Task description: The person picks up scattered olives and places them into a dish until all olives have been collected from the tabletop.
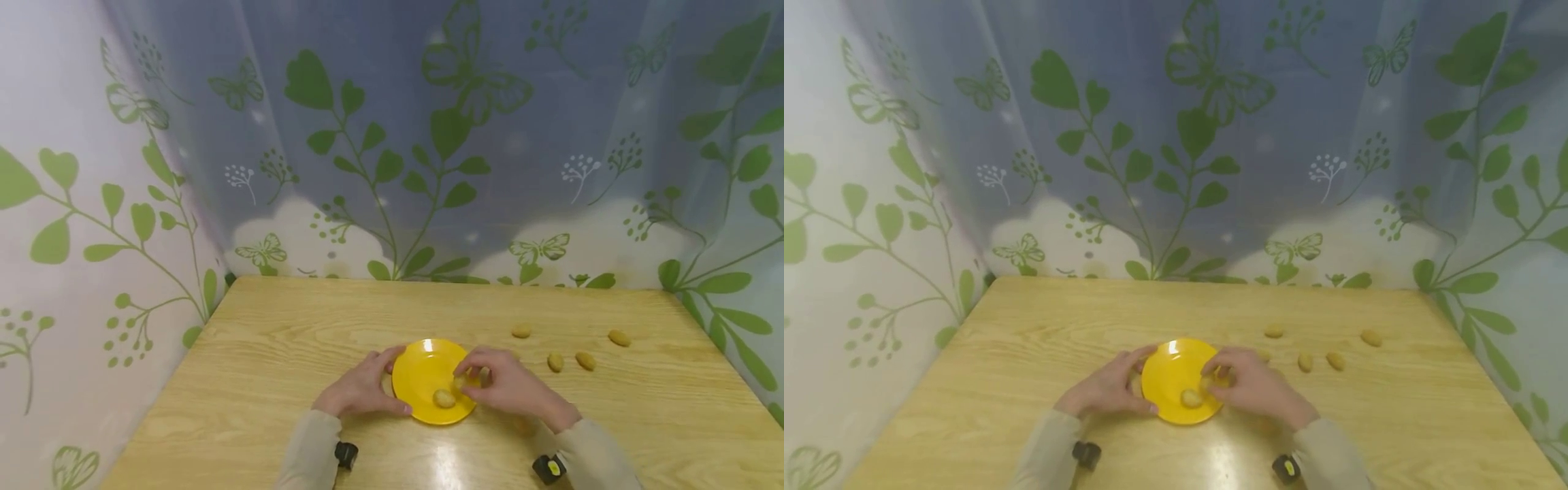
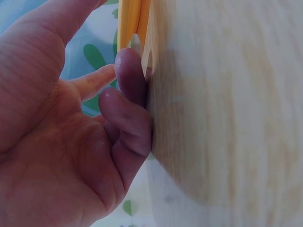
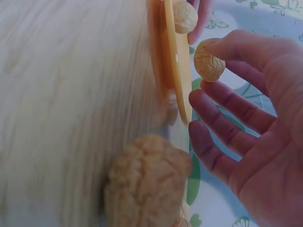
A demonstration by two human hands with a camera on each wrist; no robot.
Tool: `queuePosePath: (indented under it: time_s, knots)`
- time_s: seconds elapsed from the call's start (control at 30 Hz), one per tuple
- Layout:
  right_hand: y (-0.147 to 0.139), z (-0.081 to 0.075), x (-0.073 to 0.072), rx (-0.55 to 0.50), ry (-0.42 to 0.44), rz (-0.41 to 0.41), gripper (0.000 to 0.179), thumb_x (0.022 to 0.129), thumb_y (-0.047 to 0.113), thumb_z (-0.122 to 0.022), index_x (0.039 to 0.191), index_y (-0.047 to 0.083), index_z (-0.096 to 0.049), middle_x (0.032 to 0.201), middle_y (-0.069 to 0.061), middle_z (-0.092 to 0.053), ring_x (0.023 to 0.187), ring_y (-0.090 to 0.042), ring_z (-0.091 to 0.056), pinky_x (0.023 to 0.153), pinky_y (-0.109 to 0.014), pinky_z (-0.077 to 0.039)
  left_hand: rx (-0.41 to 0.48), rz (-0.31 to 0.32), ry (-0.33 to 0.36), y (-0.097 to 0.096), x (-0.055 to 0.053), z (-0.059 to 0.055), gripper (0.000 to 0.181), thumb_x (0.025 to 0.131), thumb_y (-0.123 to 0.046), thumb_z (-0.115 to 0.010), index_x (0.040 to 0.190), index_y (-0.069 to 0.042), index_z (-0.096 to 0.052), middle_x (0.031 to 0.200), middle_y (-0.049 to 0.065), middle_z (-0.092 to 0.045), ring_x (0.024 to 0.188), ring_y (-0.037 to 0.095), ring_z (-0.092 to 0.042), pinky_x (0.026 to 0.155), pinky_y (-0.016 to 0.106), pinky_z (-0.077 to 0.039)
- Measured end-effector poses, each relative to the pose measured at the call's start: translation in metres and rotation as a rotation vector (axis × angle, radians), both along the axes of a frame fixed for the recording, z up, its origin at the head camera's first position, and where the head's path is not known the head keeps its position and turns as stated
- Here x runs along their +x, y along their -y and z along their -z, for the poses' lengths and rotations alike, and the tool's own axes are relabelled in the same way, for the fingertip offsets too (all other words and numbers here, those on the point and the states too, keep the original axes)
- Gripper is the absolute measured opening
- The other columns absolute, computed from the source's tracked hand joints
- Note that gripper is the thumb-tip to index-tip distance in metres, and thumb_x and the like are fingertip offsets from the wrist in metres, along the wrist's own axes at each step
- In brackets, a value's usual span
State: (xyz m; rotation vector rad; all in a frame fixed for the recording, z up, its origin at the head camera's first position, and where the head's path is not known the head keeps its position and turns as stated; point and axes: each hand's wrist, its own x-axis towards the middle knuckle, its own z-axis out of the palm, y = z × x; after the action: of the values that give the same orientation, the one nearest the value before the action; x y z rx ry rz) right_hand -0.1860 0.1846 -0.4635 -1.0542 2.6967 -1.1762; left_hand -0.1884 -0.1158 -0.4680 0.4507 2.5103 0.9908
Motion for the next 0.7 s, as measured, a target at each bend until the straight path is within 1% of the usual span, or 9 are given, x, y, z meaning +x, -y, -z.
queuePosePath:
  time_s: [0.2,0.37,0.5,0.7]
  knots:
    - [0.0052,0.0019,-0.0027,0.052,0.026,-0.014,0.018,0.087,0.015,-0.079,0.105,0.016,-0.075,0.098,0.004,-0.069,0.085,-0.011,-0.061,0.072,-0.025,-0.052,-0.006,-0.004,-0.005,0.0007,0.0006,-0.0008,0.107,0.072,-0.044,-0.091,0.160,-0.028,-0.033,0.130,0.007,-0.054,0.109,0.023,-0.057,0.102,0.056,-0.048]
    - [0.0072,0.0065,-0.0051,0.103,0.041,-0.001,0.020,0.087,0.015,-0.079,0.106,0.017,-0.075,0.097,0.005,-0.068,0.086,-0.007,-0.060,0.074,-0.024,-0.052,-0.015,-0.002,-0.008,-0.0005,0.0009,-0.0009,0.106,0.072,-0.044,-0.091,0.159,-0.027,-0.034,0.131,0.009,-0.054,0.111,0.024,-0.059,0.101,0.056,-0.049]
    - [0.0091,0.0075,-0.0050,0.118,0.040,-0.002,0.019,0.087,0.015,-0.079,0.106,0.017,-0.075,0.096,0.005,-0.068,0.085,-0.007,-0.059,0.074,-0.024,-0.052,-0.007,0.002,-0.009,0.0002,0.0006,-0.0010,0.106,0.072,-0.043,-0.091,0.159,-0.026,-0.033,0.131,0.009,-0.054,0.111,0.024,-0.058,0.101,0.056,-0.049]
    - [0.0094,0.0048,-0.0051,0.118,0.022,-0.016,0.019,0.087,0.014,-0.079,0.106,0.016,-0.076,0.097,0.004,-0.069,0.084,-0.008,-0.059,0.075,-0.025,-0.051,-0.006,0.006,-0.015,0.0009,-0.0002,-0.0014,0.106,0.073,-0.043,-0.091,0.160,-0.026,-0.033,0.129,0.008,-0.054,0.108,0.022,-0.057,0.099,0.054,-0.049]
